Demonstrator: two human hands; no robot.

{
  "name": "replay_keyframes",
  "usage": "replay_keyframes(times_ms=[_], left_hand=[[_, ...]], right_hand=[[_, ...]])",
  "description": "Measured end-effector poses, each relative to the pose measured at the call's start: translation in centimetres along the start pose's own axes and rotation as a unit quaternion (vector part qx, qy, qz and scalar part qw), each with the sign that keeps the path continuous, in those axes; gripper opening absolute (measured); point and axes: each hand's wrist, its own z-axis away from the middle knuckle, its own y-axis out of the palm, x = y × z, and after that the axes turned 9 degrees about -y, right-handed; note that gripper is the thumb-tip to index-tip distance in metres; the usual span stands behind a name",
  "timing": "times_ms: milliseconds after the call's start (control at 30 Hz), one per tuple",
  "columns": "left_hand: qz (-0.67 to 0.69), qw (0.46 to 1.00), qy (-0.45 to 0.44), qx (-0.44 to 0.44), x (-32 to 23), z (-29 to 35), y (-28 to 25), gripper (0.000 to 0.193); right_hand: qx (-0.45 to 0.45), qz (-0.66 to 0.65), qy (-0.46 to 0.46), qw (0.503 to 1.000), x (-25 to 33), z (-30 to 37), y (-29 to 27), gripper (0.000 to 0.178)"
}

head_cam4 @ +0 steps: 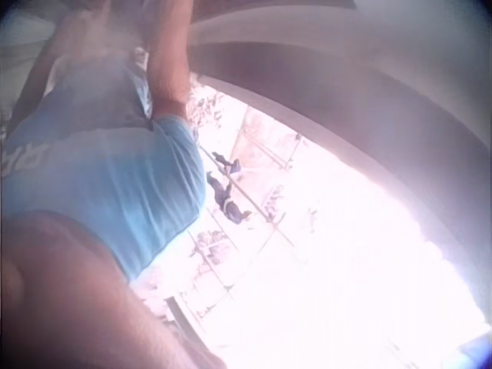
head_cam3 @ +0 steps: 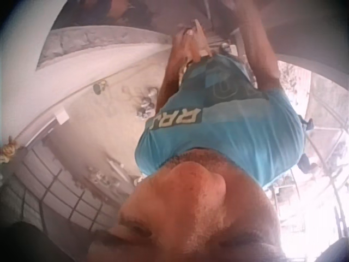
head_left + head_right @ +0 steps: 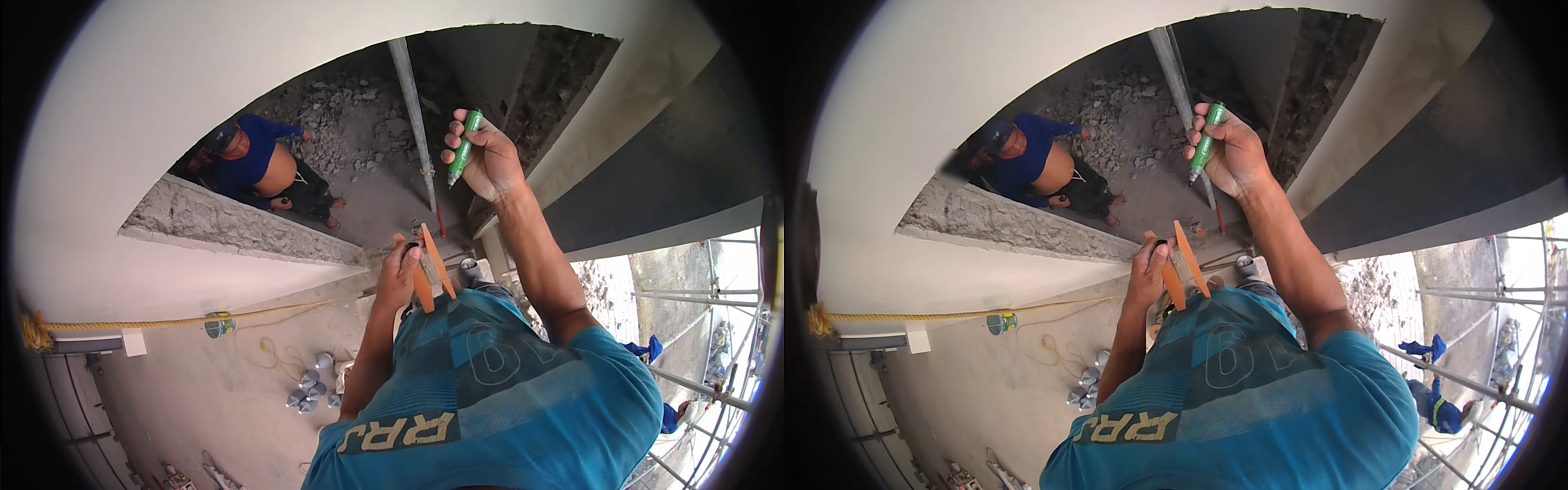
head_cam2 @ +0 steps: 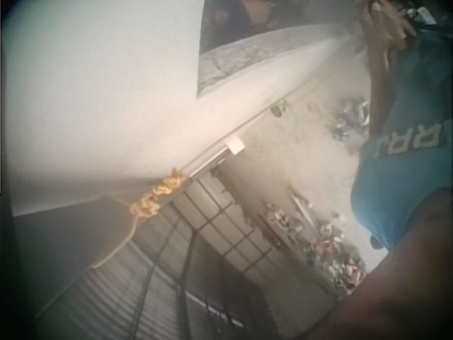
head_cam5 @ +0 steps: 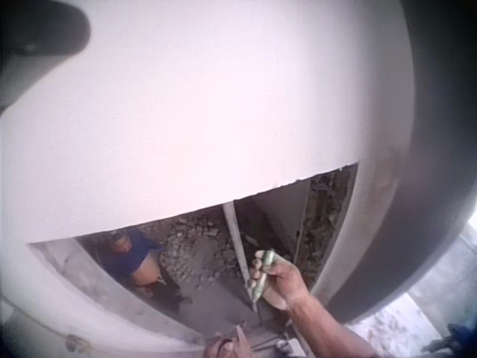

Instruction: The person uses a hammer and chisel to chip away at the edge of a concrete stair, then smooths the surface with a trowel. They later use a plumb bob to check the vertical alignment of the stair edge.

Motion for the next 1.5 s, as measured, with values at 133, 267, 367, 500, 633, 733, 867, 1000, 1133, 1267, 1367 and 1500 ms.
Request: replay_keyframes(times_ms=[133,267,367,500,633,733,867,1000,1133,1267,1367,1500], left_hand=[[-0.019,0.999,-0.022,0.043,-0.9,-0.3,-0.1,0.047],[-0.040,0.997,-0.017,0.057,-1.4,-0.9,-0.4,0.039],[-0.086,0.994,-0.020,0.065,-3.4,-1.1,-0.4,0.035],[-0.090,0.991,-0.010,0.098,-5.0,-1.5,0.2,0.031],[-0.225,0.966,0.060,0.114,-4.9,-2.3,0.0,0.032],[-0.251,0.957,0.066,0.127,-6.2,-2.3,0.5,0.030],[-0.300,0.938,0.055,0.167,-5.5,-2.6,1.1,0.032],[-0.327,0.925,0.005,0.191,-6.1,-2.7,2.0,0.029],[-0.323,0.929,0.025,0.179,-5.6,-2.6,2.3,0.028],[-0.347,0.919,0.038,0.184,-5.1,-2.9,2.8,0.027],[-0.356,0.917,0.037,0.175,-4.6,-3.3,3.0,0.026],[-0.362,0.914,0.046,0.179,-4.1,-3.4,3.5,0.026]], right_hand=[[0.075,0.192,0.039,0.978,1.0,2.6,-0.5,0.033],[0.224,0.529,0.063,0.816,2.7,4.8,0.0,0.039],[0.276,0.623,0.064,0.729,2.8,6.4,0.4,0.033],[0.340,0.728,0.084,0.590,3.0,7.5,1.5,0.024],[0.385,0.755,0.069,0.526,2.8,7.8,1.5,0.024],[0.406,0.782,0.049,0.470,2.9,8.0,0.9,0.024],[0.447,0.822,0.015,0.352,2.9,8.1,1.9,0.021],[0.467,0.831,0.003,0.301,2.0,8.4,1.0,0.015],[0.480,0.820,0.003,0.311,1.9,8.2,-0.1,0.013],[0.483,0.820,0.017,0.308,1.8,8.1,-0.7,0.012],[0.484,0.820,0.063,0.299,1.8,7.9,-1.3,0.012],[0.496,0.781,0.134,0.355,2.7,6.9,-1.1,0.013]])
